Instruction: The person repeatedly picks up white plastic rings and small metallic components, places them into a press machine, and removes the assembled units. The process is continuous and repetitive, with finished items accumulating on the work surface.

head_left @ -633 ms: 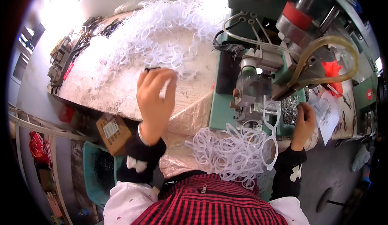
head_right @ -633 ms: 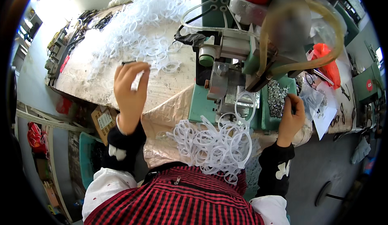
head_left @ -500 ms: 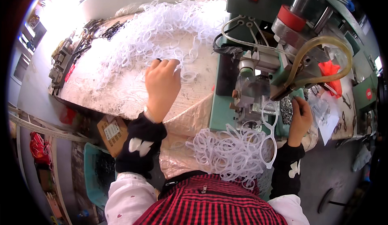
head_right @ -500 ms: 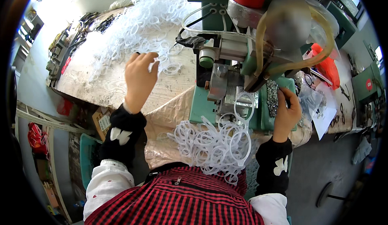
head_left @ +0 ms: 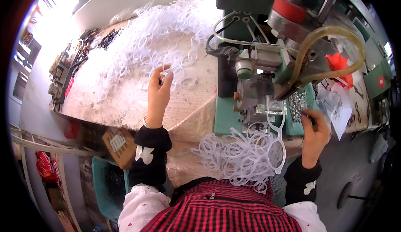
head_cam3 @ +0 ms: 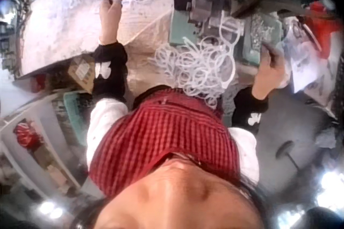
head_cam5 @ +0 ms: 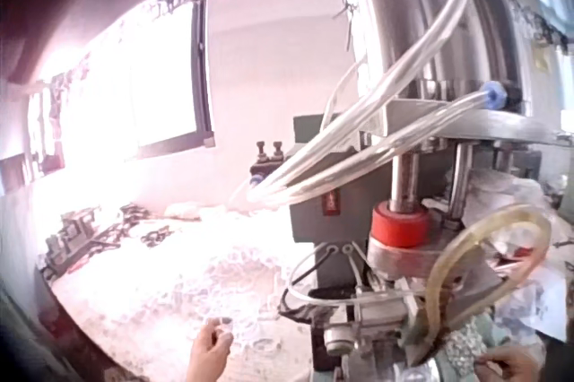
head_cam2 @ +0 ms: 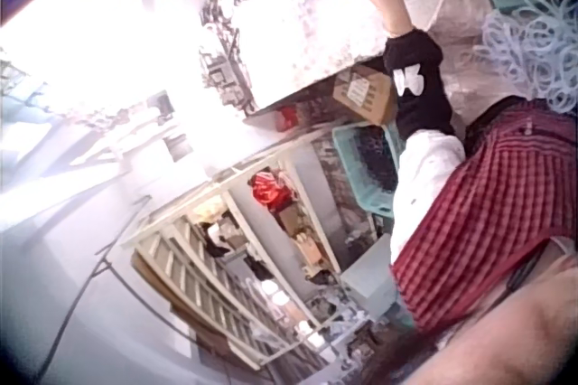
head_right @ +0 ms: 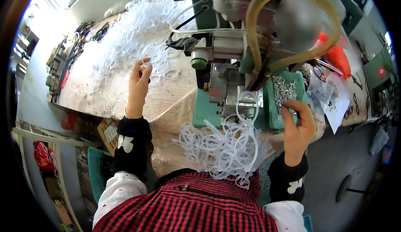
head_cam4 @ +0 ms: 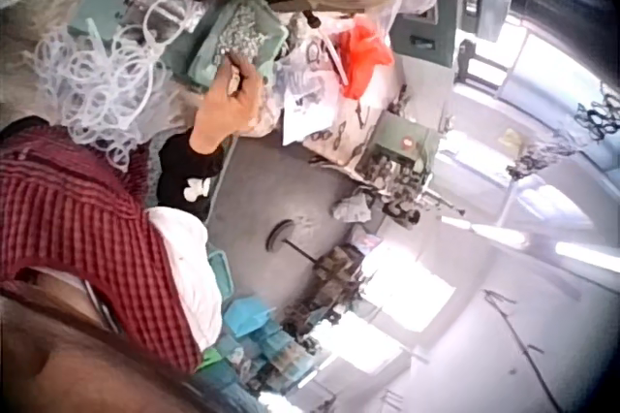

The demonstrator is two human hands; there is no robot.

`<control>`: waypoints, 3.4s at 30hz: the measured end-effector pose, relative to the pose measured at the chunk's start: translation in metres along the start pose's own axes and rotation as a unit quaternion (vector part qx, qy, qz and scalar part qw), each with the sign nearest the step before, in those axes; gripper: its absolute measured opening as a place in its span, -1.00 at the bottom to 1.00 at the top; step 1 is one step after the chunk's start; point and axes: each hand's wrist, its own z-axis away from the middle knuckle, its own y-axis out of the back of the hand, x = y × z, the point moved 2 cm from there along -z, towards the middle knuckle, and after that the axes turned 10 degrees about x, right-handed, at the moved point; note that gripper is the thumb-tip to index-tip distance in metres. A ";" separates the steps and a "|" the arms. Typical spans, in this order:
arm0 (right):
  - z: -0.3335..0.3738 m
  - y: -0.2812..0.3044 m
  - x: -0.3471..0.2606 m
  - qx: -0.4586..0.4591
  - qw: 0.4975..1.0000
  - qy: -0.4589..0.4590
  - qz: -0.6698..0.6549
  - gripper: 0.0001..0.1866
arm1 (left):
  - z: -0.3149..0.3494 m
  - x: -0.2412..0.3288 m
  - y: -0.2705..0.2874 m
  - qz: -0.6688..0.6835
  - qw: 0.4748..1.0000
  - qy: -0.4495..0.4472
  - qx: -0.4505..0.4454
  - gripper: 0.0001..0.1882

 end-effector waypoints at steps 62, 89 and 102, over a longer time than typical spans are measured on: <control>-0.029 -0.011 0.118 0.103 0.962 -0.162 -0.193 -0.84 | 0.033 0.099 0.043 -0.243 0.873 -0.412 0.092 -0.84; -0.014 -0.068 -0.023 -0.028 0.946 -0.077 -0.312 -0.62 | 0.072 -0.002 -0.013 0.319 0.921 0.218 -0.058 -0.82; -0.002 -0.056 -0.064 -0.068 0.917 -0.125 -0.373 -0.50 | 0.065 0.217 -0.056 0.264 0.917 -0.238 -0.181 -0.62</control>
